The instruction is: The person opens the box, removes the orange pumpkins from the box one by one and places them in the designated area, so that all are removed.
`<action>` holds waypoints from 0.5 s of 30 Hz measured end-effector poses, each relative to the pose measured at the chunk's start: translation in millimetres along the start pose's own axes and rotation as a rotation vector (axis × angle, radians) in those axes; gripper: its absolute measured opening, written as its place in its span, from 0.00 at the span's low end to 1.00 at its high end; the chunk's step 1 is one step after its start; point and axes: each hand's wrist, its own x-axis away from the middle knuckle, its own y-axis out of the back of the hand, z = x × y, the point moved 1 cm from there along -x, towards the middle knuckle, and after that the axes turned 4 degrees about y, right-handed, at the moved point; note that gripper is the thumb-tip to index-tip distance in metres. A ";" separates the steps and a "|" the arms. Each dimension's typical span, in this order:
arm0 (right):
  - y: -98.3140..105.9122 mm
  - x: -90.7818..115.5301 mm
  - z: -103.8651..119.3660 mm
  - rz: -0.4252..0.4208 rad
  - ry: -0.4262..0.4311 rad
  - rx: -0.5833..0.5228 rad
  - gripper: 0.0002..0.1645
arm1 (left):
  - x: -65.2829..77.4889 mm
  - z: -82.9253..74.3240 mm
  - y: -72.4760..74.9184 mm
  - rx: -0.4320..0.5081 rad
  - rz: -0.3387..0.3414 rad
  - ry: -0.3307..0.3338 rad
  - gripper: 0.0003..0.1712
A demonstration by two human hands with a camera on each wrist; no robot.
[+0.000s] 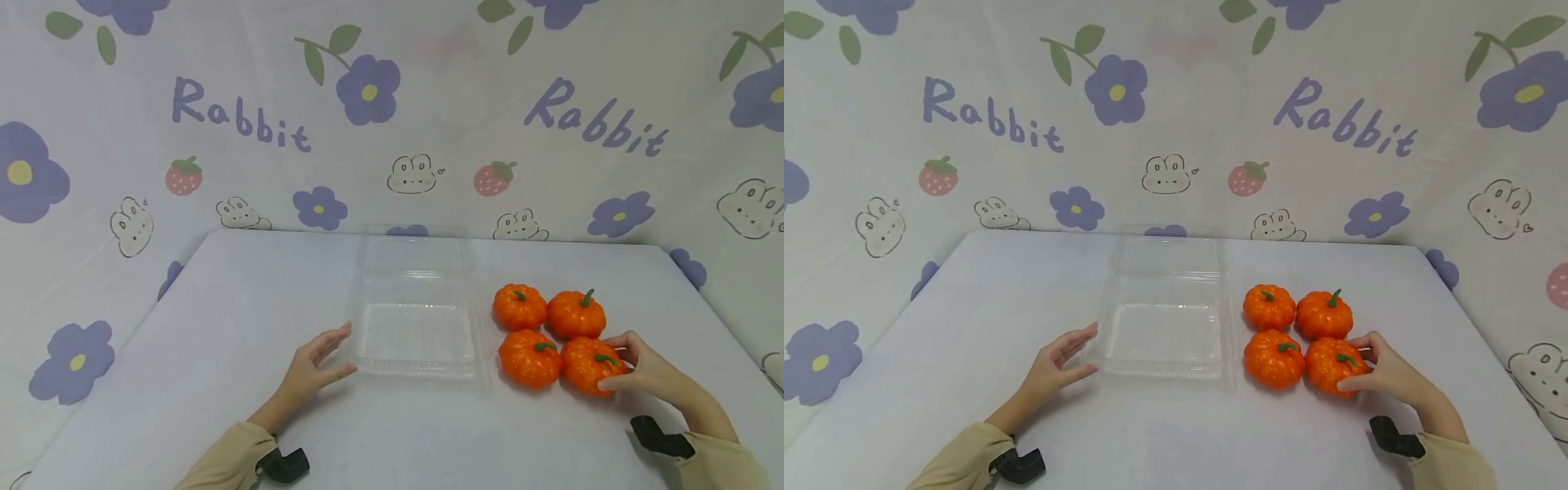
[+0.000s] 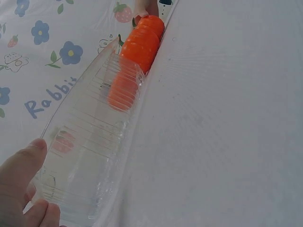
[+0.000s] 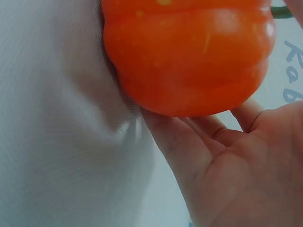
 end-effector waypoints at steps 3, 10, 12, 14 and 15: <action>0.8 -0.8 -2.6 0.019 0.013 -0.024 0.36 | 0.3 -0.2 -0.3 0.008 -0.004 0.005 0.31; 5.1 8.0 -11.9 0.024 0.079 -0.083 0.38 | -5.2 -3.1 -2.2 0.026 -0.002 0.005 0.37; 11.7 13.3 -13.8 0.000 0.114 -0.091 0.34 | -8.0 -5.1 -0.7 0.033 -0.012 0.008 0.37; 21.5 15.4 -24.8 -0.067 0.193 -0.098 0.28 | -11.1 -6.7 4.1 0.018 -0.060 0.015 0.34; 28.0 13.1 -36.7 -0.110 0.241 -0.114 0.26 | -12.7 -11.0 7.8 0.000 -0.090 0.030 0.32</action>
